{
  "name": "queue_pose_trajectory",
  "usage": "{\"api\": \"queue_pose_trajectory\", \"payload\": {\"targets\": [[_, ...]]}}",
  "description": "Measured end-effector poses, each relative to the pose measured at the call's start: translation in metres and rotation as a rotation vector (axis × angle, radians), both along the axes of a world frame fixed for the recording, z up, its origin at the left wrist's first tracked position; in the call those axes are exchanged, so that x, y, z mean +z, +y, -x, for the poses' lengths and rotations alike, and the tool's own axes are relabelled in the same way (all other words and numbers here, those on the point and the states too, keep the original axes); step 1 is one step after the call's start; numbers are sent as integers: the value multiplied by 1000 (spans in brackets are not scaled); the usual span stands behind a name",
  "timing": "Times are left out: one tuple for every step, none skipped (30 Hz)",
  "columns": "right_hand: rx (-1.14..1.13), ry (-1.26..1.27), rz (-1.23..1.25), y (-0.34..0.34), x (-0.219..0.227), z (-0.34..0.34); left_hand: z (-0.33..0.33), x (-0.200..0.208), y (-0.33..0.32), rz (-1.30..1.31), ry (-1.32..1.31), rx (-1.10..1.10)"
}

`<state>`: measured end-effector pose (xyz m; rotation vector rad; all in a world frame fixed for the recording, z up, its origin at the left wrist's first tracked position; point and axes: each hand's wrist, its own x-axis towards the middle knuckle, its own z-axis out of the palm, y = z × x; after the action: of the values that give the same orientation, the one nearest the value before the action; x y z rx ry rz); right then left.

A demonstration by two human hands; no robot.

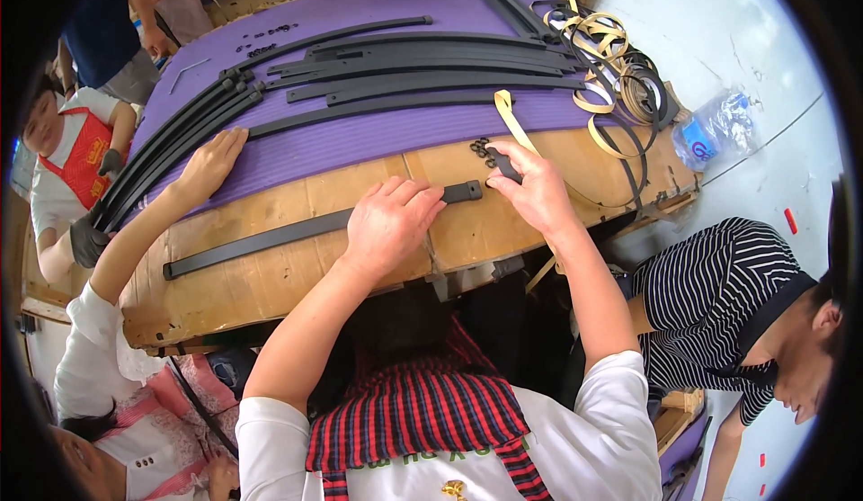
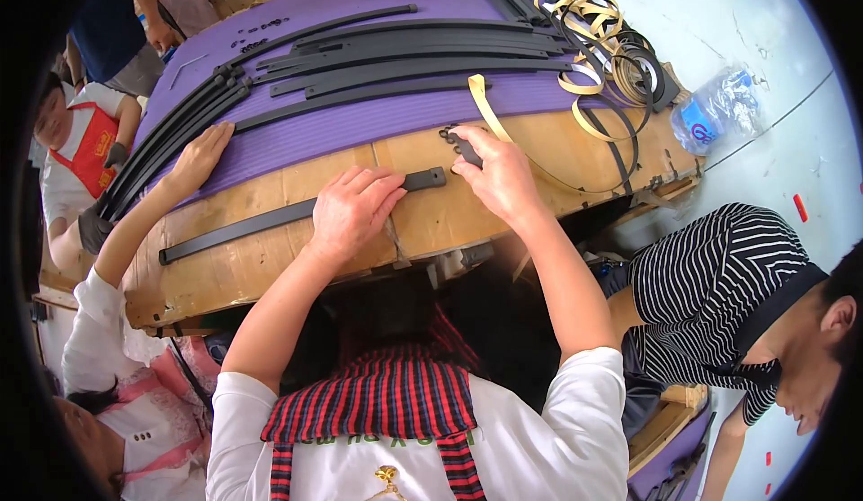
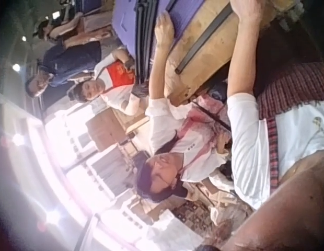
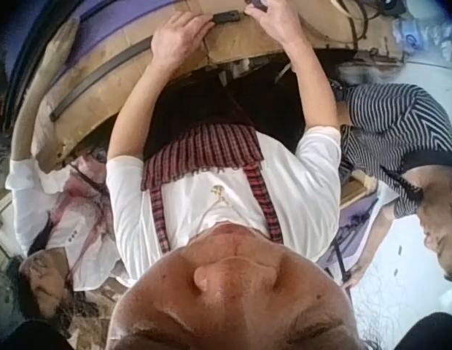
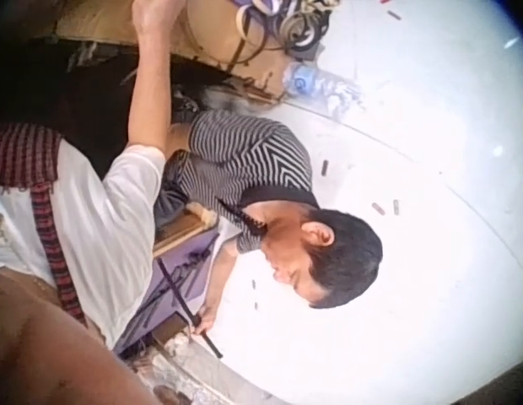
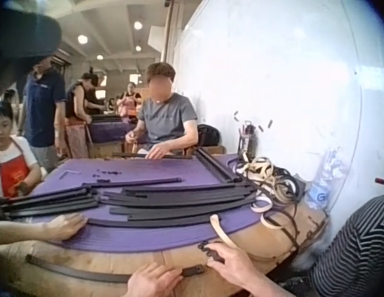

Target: Assemble plastic connectors and straps onto metal rods at a workshop table.

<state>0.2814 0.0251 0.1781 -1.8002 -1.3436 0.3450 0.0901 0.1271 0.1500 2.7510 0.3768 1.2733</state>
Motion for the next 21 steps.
{"api": "queue_pose_trajectory", "payload": {"targets": [[19, -27, 20, 1, 0, -2, 0, 0, 0, 3, -1, -4], [14, -28, 23, 0, 3, -1, 0, 0, 0, 2, 1, -9], [3, -42, 34, -1, 9, 2, 0, 1, 1, -1, -2, -9], [-9, -55, 45, -2, 12, 4, 1, 1, 0, -1, -7, -10], [-10, -60, 45, -2, 10, 4, 2, 1, 0, 1, 1, -4], [-16, -32, -10, -3, 5, 2, 2, 1, -1, 6, 12, 3], [-22, -5, -66, -4, 3, 1, 2, 2, -1, 8, 11, 4], [-21, -5, -63, -5, 3, 1, 1, 2, -1, 7, 3, 2], [-16, -4, -63, -7, 4, 4, 1, 2, -1, 5, -5, -3], [-11, -2, -64, -7, 4, 5, 1, 2, -1, 8, -4, -5], [-12, -1, -61, -7, 3, 5, 2, 3, -1, 28, 8, -8], [-15, -27, -39, -5, 2, 6, 2, 3, -1, 47, 21, -10], [-17, -52, -17, -4, 2, 7, 2, 4, -1, 48, 22, -9], [-16, -51, -16, -4, 2, 7, 2, 4, -1, 45, 21, -13], [-27, -87, -34, -3, 2, 7, 2, 4, -1, 42, 19, -17], [-39, -123, -52, -2, 2, 7, 2, 4, -1, 43, 20, -16], [-37, -123, -50, -2, 2, 7, 1, 4, -2, 40, 17, -14], [-38, -133, -45, -2, 1, 7, 1, 3, -2, 38, 15, -12], [-39, -142, -40, -2, 1, 6, 1, 3, -1, 40, 16, -11], [-38, -141, -38, -1, 1, 7, 0, 2, 0, 24, 3, -10], [-45, -188, -44, -1, 0, 8, 0, 1, 0, 8, -9, -8]]}}
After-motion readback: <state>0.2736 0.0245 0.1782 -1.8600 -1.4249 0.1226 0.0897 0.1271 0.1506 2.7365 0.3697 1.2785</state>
